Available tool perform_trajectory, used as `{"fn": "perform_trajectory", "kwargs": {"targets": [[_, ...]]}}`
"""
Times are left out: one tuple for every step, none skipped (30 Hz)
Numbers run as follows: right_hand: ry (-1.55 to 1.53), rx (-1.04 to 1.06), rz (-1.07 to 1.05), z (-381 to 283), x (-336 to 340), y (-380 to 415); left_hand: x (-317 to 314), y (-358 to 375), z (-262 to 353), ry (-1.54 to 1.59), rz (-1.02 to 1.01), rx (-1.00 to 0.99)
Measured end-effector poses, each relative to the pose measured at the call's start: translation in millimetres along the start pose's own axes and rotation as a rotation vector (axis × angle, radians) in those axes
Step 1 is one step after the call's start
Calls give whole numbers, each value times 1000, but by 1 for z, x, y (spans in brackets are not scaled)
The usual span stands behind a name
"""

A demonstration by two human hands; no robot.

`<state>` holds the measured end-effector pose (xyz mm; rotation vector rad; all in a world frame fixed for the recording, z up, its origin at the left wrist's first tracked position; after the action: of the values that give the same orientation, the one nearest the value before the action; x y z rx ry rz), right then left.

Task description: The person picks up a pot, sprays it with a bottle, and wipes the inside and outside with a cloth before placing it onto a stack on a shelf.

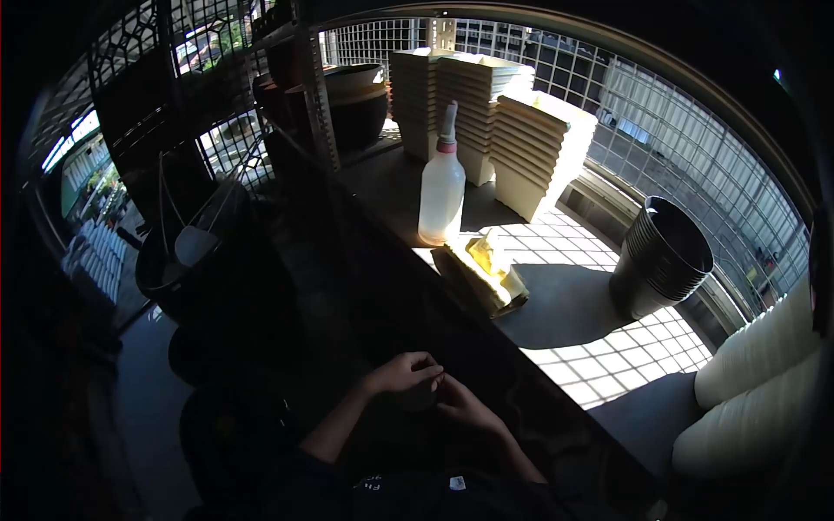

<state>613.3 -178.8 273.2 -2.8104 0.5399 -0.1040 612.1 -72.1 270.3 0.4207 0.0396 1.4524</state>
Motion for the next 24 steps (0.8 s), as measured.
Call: {"fn": "perform_trajectory", "kwargs": {"targets": [[16, -65, -162, 38, -16, 2, 13, 13, -39, -185, 168, 172], [27, -129, -322, 91, -32, 7, 17, 25, -95, -220, 244, 400], [-1, -301, -348, 149, -46, 15, 17, 35, -152, -352, 232, 485], [-23, -289, -396, 220, -58, 42, 14, 53, -213, -476, 198, 575], [-45, -276, -443, 291, -69, 70, 7, 80, -271, -473, 218, 710], [-68, -264, -490, 355, -81, 94, -1, 109, -319, -468, 236, 837], [581, 30, -885, 396, -101, 108, -10, 143, -354, -384, 245, 947], [455, -82, -845, 450, -116, 122, -20, 179, -388, -298, 252, 1051], [336, -201, -802, 483, -129, 141, -44, 216, -443, -166, 204, 1133], [508, -74, -1050, 447, -131, 150, -77, 253, -505, -33, 152, 1205], [650, 100, -1274, 404, -130, 159, -103, 287, -539, 95, 102, 1264], [625, -21, -1205, 405, -116, 169, -106, 302, -536, -49, 136, 1117], [534, -183, -1043, 413, -86, 185, -110, 319, -523, -193, 177, 967], [451, -290, -883, 425, -53, 194, -111, 337, -504, -338, 227, 820], [379, -336, -762, 439, -30, 203, -112, 354, -486, -486, 278, 678], [419, -403, -771, 417, -31, 192, -108, 377, -499, -171, 428, 854], [469, -457, -818, 388, -46, 175, -109, 392, -513, 165, 566, 1010], [504, -497, -865, 367, -64, 161, -115, 406, -523, 512, 693, 1140], [529, -512, -905, 336, -90, 134, -115, 413, -522, 575, 756, 1130], [548, -507, -953, 311, -115, 110, -115, 420, -521, 636, 819, 1118], [578, -497, -1014, 290, -144, 86, -115, 427, -522, 697, 884, 1106], [612, -501, -1115, 318, -156, 81, -115, 432, -525, 780, 938, 1048], [658, -482, -1232, 355, -176, 72, -113, 437, -528, 859, 990, 987], [723, -446, -1351, 401, -193, 64, -107, 440, -531, 928, 1040, 922]]}}
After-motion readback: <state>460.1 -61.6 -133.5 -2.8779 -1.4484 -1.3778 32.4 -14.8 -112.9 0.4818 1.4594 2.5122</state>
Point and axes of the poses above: each hand's wrist, its own y-axis away from the middle knuckle, its own x-axis out of the back of the hand, z = x × y, the point moved 8 cm from there along -y, towards the middle knuckle, and after that the axes turned 11 degrees about x, right-handed, at the moved point
